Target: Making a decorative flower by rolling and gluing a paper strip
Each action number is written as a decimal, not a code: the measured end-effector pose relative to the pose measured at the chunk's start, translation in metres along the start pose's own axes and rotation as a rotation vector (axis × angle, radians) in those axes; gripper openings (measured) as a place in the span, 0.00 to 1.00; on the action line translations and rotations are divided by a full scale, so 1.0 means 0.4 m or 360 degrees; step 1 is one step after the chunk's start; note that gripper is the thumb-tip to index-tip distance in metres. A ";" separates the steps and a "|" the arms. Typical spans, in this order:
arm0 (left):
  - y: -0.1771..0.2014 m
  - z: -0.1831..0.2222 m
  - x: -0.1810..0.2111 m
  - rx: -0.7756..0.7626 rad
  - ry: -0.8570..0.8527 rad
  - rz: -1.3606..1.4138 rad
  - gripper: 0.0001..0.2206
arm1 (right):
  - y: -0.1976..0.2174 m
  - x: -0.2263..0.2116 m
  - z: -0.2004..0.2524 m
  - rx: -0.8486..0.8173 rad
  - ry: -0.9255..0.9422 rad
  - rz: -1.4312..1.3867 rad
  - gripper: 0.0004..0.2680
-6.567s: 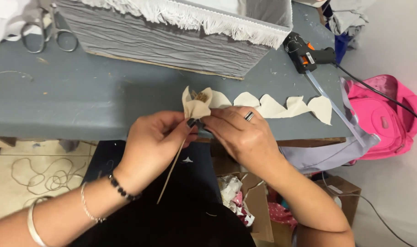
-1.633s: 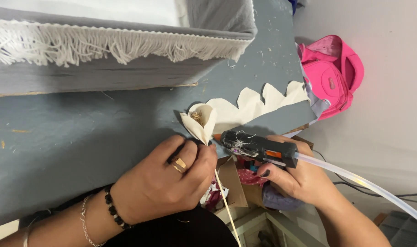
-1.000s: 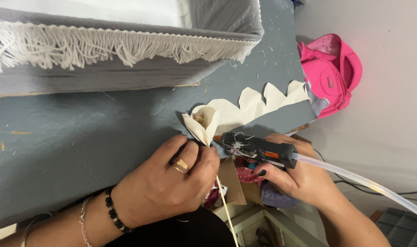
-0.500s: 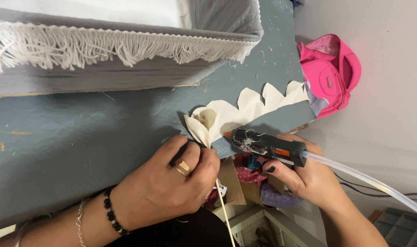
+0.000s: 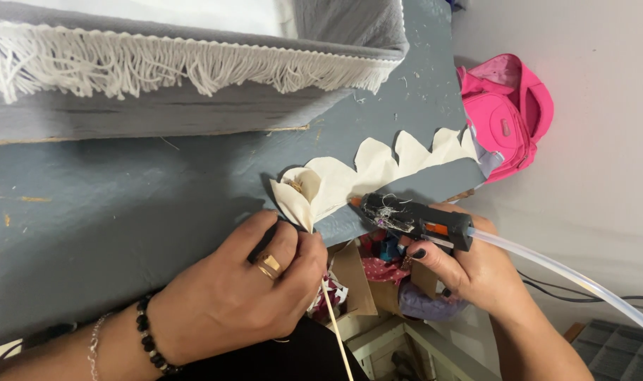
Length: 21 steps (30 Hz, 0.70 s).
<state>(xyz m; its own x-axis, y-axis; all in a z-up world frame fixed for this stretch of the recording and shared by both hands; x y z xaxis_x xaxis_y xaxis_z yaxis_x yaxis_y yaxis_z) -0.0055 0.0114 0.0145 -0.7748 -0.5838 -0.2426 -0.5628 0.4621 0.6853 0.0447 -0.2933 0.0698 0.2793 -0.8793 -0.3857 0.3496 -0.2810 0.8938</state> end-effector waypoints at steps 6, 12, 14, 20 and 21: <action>0.018 0.008 -0.005 0.0004 0.0021 0.0004 0.14 | -0.001 -0.006 -0.002 0.0007 0.0056 0.0041 0.20; 0.024 0.021 -0.004 -0.0004 0.0011 0.0014 0.13 | -0.004 0.007 0.003 0.0025 -0.0035 0.0003 0.20; 0.026 0.024 -0.003 -0.0014 0.0016 0.0005 0.13 | -0.003 0.003 0.002 0.0016 -0.0042 -0.0037 0.20; 0.038 0.027 -0.013 0.0019 0.0016 -0.0039 0.13 | 0.013 0.023 0.017 0.0051 -0.0103 0.0140 0.16; 0.040 0.031 -0.015 0.0001 0.0011 -0.0037 0.12 | 0.027 0.025 0.026 -0.0068 -0.0664 0.0180 0.19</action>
<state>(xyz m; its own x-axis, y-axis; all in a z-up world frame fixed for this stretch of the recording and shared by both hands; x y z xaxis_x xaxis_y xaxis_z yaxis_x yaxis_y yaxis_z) -0.0134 0.0304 0.0184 -0.7595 -0.5989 -0.2539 -0.5809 0.4485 0.6793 0.0419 -0.3091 0.0782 -0.0647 -0.9862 -0.1525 0.3767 -0.1656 0.9114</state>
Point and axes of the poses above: each hand's wrist, its own z-axis away from the middle knuckle, its own y-axis out of the back of the hand, x = y × z, the point moved 1 cm from there along -z, towards the middle knuckle, and after that the axes turned 7 degrees about -y, right-handed, at the moved point
